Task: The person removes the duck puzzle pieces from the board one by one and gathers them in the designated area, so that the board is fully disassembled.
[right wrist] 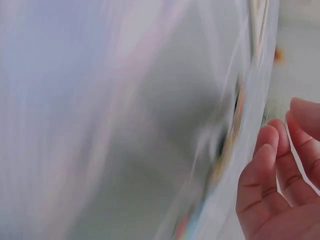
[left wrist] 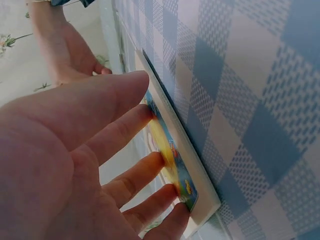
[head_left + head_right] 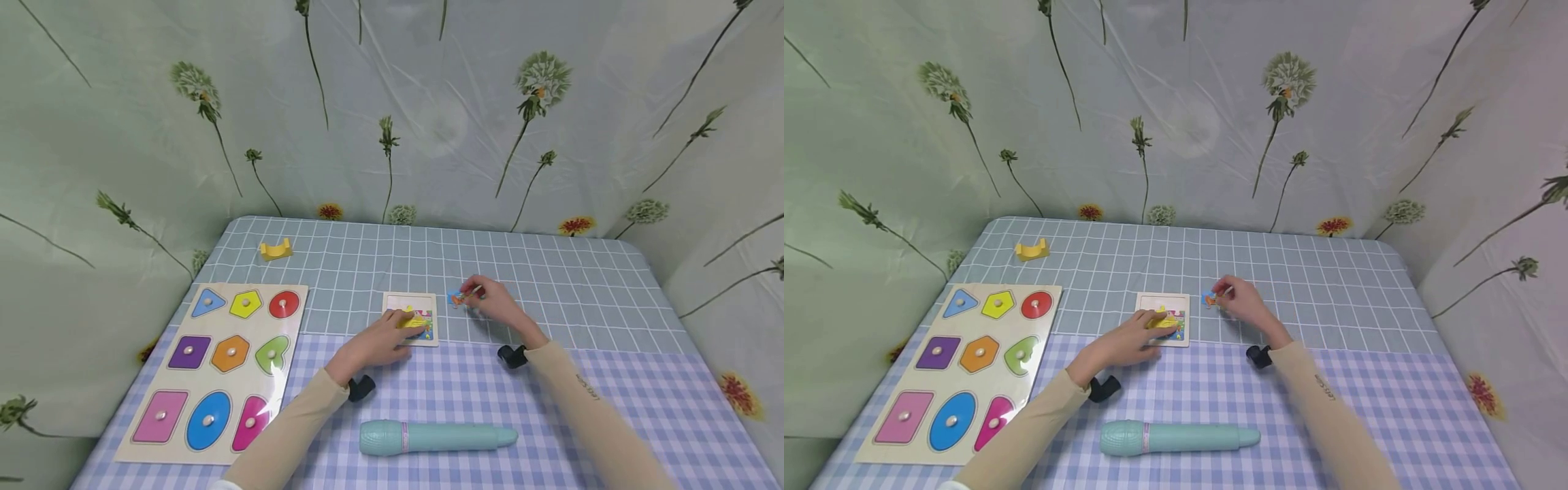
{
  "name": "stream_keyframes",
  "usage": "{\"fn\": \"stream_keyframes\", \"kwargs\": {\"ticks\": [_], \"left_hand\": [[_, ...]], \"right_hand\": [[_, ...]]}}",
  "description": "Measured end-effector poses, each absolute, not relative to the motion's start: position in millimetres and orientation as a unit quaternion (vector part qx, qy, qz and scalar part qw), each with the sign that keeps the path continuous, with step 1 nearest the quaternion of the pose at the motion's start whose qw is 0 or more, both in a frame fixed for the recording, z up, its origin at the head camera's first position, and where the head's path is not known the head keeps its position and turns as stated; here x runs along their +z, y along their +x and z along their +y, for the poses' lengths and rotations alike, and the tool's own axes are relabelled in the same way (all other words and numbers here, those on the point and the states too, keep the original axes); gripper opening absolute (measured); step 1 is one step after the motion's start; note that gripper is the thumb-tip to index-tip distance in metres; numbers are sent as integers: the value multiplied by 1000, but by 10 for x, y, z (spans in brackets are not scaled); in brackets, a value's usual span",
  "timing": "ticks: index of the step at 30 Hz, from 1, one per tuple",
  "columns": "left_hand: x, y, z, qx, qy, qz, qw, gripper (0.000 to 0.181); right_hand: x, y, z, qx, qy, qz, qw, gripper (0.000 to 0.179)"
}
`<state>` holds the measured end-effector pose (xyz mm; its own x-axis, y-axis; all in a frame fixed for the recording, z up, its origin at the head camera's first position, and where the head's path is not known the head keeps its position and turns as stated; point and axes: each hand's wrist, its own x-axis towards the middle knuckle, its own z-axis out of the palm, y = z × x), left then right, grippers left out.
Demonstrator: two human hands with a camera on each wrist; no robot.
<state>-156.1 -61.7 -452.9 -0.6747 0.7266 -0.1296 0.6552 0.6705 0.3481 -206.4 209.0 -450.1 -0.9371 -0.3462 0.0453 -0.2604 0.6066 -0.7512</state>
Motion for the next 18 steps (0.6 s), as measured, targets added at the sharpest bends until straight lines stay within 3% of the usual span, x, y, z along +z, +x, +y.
{"fn": "stream_keyframes", "kwargs": {"ticks": [7, 18], "left_hand": [[-4500, -1552, -593, 136, 371, 908, 136, 50], [-4467, -1534, -577, 123, 380, 909, 116, 44]], "right_hand": [[-4571, -1954, 1647, -416, -223, 875, 114, 22], [-4621, -1941, 1436, -346, -257, 900, 69, 25]]}}
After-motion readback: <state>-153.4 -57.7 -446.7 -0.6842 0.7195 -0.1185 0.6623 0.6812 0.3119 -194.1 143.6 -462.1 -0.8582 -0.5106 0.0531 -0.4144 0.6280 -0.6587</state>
